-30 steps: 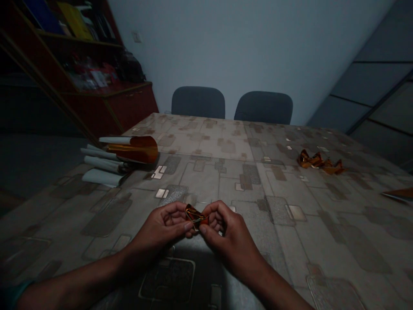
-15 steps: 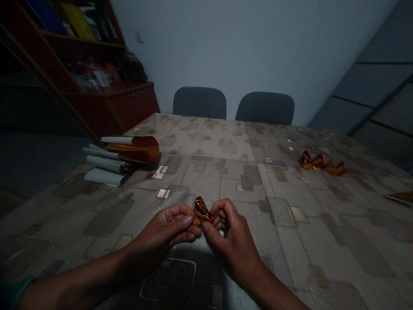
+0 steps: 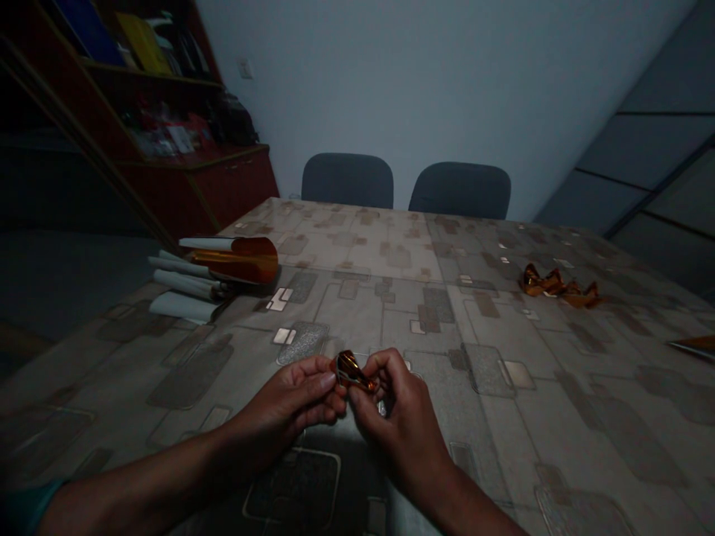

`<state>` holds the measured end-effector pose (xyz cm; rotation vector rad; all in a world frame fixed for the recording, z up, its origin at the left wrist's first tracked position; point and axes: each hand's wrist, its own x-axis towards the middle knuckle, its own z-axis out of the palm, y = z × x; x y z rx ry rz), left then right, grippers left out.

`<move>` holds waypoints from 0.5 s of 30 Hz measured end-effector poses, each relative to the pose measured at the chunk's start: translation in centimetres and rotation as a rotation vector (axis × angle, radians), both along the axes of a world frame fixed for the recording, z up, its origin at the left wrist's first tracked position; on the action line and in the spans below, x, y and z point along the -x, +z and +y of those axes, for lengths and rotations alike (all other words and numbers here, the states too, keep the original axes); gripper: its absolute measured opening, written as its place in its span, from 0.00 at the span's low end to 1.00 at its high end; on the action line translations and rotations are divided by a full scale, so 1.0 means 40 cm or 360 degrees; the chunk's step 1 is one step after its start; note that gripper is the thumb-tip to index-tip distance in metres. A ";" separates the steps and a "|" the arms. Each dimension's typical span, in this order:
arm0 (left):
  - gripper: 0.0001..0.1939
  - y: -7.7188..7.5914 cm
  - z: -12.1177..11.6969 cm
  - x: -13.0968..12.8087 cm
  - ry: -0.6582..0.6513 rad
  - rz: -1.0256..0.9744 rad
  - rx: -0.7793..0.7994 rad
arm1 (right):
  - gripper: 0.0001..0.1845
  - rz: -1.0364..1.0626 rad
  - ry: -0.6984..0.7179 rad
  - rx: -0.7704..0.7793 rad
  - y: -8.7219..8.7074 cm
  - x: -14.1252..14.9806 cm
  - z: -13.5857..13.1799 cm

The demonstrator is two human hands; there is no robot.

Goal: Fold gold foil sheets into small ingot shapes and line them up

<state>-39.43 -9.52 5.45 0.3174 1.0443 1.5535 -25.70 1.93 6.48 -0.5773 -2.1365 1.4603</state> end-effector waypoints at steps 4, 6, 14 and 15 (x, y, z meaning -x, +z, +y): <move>0.19 0.002 0.003 -0.003 0.0031 0.0006 0.0017 | 0.06 0.0002 -0.0027 -0.0064 -0.004 0.003 0.000; 0.19 0.002 0.004 -0.004 0.0038 0.0020 0.0028 | 0.06 0.0019 -0.0027 -0.0045 -0.005 0.005 -0.001; 0.20 0.009 0.006 -0.009 0.0072 0.0030 0.0073 | 0.07 0.0052 -0.0022 -0.0050 -0.005 0.009 -0.002; 0.20 0.009 0.006 -0.009 0.0076 0.0029 0.0068 | 0.07 0.0049 -0.0017 -0.0058 -0.005 0.009 -0.002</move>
